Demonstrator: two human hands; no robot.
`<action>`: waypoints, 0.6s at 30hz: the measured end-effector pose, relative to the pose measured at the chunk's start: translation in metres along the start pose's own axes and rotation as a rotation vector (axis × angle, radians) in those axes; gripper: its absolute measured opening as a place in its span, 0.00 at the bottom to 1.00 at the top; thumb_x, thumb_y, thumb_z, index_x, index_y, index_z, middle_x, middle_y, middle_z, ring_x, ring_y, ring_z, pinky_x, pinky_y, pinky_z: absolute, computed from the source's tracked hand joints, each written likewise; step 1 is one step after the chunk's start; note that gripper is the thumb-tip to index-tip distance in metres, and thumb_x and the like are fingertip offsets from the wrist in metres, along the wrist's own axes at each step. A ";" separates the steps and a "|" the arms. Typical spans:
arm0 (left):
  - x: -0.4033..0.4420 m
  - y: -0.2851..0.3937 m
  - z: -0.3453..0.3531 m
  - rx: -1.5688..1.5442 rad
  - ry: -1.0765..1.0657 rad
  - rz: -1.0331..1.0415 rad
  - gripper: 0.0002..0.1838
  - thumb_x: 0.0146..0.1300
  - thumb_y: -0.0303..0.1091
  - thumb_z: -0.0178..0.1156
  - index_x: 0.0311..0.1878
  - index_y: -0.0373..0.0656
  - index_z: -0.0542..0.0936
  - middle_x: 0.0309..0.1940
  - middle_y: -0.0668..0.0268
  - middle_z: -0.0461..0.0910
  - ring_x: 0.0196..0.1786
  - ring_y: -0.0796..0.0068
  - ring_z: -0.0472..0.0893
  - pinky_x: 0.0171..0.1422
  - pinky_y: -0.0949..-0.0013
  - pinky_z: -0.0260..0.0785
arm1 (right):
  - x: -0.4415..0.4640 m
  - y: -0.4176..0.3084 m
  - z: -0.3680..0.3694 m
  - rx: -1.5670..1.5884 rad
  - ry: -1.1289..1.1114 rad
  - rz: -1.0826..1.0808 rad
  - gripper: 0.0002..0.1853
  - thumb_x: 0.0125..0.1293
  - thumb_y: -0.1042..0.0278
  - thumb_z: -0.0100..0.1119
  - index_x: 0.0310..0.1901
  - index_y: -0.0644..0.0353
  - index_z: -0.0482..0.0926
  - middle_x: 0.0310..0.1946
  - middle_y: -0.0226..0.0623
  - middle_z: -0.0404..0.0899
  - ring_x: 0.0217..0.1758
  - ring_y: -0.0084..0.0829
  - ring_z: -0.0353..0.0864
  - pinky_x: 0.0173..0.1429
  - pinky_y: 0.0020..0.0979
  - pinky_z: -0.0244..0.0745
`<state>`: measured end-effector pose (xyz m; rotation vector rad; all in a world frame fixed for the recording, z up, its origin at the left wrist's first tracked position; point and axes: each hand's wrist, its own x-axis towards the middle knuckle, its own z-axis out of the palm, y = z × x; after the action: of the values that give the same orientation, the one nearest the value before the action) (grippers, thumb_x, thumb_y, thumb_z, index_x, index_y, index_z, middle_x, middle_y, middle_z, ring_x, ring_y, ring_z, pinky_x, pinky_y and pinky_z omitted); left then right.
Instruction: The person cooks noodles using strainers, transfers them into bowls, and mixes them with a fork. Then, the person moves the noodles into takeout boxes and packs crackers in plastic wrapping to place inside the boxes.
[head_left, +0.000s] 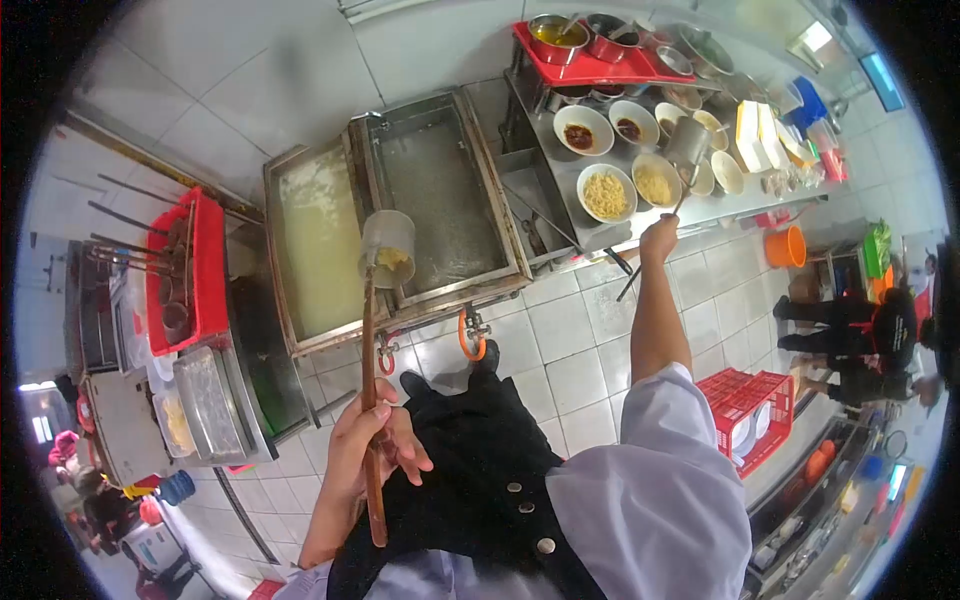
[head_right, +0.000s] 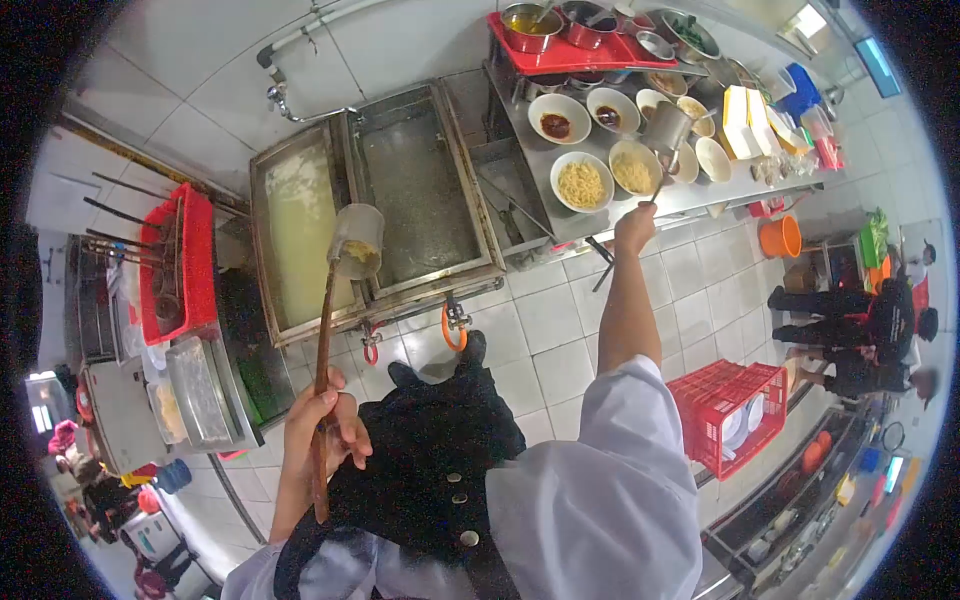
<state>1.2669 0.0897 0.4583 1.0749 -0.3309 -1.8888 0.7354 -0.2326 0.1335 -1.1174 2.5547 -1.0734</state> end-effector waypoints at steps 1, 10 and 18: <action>-0.001 0.001 -0.005 -0.010 0.007 0.006 0.13 0.84 0.37 0.46 0.63 0.42 0.68 0.25 0.55 0.81 0.29 0.49 0.90 0.26 0.56 0.87 | 0.003 -0.002 -0.003 -0.005 0.029 -0.039 0.11 0.82 0.69 0.47 0.58 0.59 0.75 0.49 0.59 0.87 0.54 0.62 0.87 0.59 0.54 0.79; -0.033 0.007 -0.082 -0.021 0.049 -0.010 0.15 0.86 0.42 0.51 0.63 0.42 0.69 0.24 0.60 0.77 0.32 0.49 0.90 0.29 0.56 0.87 | -0.066 -0.066 -0.093 0.833 -0.610 0.242 0.16 0.81 0.62 0.56 0.65 0.55 0.78 0.31 0.23 0.70 0.30 0.15 0.71 0.30 0.23 0.67; -0.062 -0.002 -0.164 -0.118 -0.162 0.036 0.12 0.87 0.40 0.50 0.61 0.43 0.69 0.24 0.66 0.71 0.24 0.67 0.81 0.30 0.62 0.83 | -0.341 -0.291 -0.109 0.438 -1.553 0.054 0.14 0.85 0.54 0.58 0.60 0.53 0.81 0.23 0.13 0.60 0.17 0.10 0.52 0.18 0.20 0.44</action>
<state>1.4078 0.1724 0.3946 0.8347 -0.3244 -1.9428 1.1028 -0.0723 0.3610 -1.0384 1.0471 -0.3396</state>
